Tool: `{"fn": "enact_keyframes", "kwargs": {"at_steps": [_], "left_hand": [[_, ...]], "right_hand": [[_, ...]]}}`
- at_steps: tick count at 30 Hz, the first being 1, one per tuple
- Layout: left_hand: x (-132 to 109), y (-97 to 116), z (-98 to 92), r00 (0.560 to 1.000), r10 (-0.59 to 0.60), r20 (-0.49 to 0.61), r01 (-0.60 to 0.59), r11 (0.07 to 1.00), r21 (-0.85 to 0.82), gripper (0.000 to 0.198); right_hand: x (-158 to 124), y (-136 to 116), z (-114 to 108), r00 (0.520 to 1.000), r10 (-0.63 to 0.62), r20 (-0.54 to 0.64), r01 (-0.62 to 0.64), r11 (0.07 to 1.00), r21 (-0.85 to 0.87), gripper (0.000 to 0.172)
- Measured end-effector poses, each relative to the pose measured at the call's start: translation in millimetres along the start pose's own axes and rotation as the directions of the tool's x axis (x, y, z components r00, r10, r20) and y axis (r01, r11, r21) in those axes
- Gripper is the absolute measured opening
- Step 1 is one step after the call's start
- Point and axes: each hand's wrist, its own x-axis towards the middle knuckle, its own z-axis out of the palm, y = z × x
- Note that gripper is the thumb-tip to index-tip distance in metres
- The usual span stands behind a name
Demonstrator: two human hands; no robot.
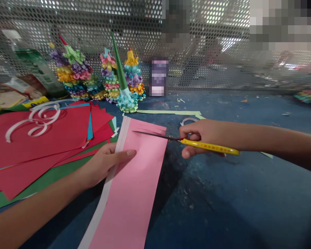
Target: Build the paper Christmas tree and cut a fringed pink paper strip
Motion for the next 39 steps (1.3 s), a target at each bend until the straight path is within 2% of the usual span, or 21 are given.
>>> {"fn": "enact_keyframes", "kwargs": {"at_steps": [6,13,18,24,31,35,39], "left_hand": [[1,-2,-1.8,0.999,0.032,0.038,-0.03,0.999,-0.044,0.018],[2,-3,-3.1,0.999,0.029,0.035,-0.029,1.0,0.002,0.019],[0,-2,-1.3,0.999,0.0,0.048,-0.001,1.0,0.008,0.02],[-1,1,1.7,0.999,0.007,0.045,-0.009,1.0,0.026,0.022],[-4,3,4.4,0.999,0.02,0.034,-0.021,0.999,0.036,0.026],[-4,3,6.4,0.999,0.008,-0.036,-0.004,0.994,0.107,0.034],[-4,1,8.6,0.996,0.058,-0.068,-0.049,0.99,0.133,0.034]], "right_hand": [[1,-2,3,0.999,0.032,-0.002,-0.032,0.999,0.018,0.057],[-5,1,4,0.993,-0.028,0.117,0.019,0.997,0.074,0.048],[2,2,7,0.997,-0.051,0.061,0.047,0.997,0.057,0.045],[7,-2,11,1.0,0.01,0.024,-0.012,0.998,0.061,0.047],[12,5,18,0.999,-0.007,-0.041,0.008,1.0,0.018,0.05],[-3,8,17,0.998,0.0,0.06,-0.004,0.998,0.055,0.044],[-33,18,13,0.985,0.029,0.167,-0.045,0.994,0.097,0.041]]}}
